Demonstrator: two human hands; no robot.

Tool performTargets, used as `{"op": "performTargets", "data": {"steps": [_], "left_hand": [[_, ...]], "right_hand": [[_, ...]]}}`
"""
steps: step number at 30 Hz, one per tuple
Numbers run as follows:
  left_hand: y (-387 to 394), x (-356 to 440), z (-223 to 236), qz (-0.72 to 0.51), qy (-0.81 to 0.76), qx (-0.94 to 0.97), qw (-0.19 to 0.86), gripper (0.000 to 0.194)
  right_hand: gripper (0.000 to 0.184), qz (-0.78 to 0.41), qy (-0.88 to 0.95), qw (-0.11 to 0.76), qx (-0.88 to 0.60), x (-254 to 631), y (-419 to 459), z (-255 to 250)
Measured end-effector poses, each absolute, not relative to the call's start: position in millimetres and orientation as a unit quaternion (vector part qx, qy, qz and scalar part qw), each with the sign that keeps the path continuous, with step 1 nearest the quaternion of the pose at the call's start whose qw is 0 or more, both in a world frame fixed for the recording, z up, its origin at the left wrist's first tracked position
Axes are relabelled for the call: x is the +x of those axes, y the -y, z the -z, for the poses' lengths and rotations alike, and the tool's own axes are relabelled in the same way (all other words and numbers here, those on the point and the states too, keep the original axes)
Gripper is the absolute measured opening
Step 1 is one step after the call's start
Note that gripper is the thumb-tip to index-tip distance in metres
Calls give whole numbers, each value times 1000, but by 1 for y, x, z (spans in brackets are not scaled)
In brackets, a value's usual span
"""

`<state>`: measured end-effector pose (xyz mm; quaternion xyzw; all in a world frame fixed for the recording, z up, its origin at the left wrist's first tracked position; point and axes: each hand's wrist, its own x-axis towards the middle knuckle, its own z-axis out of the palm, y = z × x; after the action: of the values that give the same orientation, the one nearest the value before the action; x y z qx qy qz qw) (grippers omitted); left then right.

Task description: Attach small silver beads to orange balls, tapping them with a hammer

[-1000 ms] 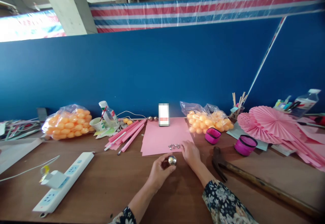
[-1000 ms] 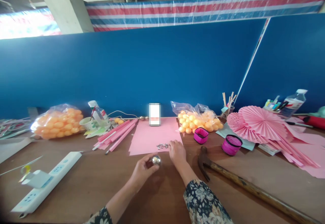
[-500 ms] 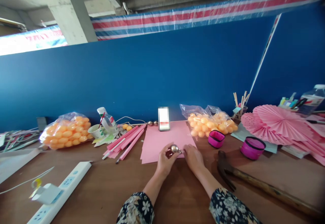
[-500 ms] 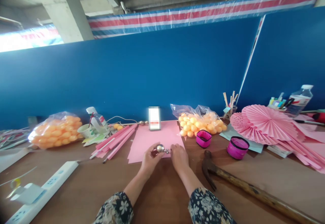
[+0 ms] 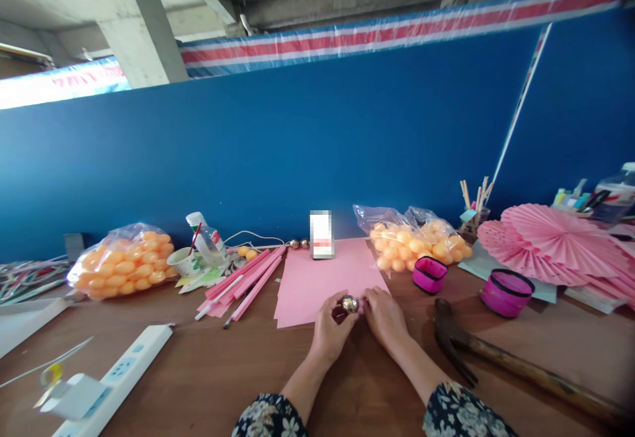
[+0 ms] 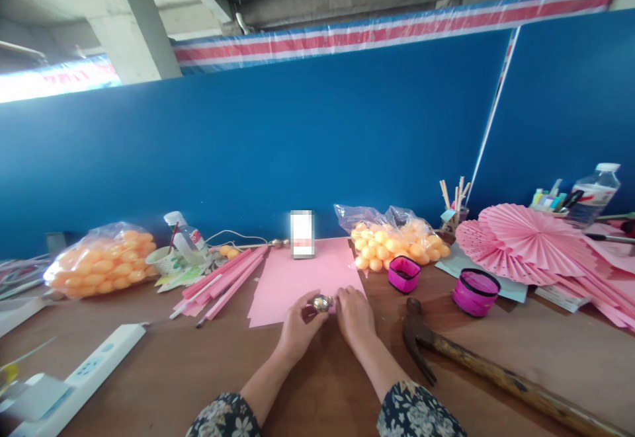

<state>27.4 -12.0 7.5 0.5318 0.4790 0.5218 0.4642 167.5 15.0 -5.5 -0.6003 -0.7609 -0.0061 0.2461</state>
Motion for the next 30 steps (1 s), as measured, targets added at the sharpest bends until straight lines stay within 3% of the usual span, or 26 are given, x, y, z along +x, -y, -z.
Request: {"op": "performTargets", "data": {"steps": [30], "left_hand": [[10, 25, -6, -540, -472, 512, 472, 46]], "right_hand": [[15, -6, 732, 338, -592, 167, -8, 0]]}}
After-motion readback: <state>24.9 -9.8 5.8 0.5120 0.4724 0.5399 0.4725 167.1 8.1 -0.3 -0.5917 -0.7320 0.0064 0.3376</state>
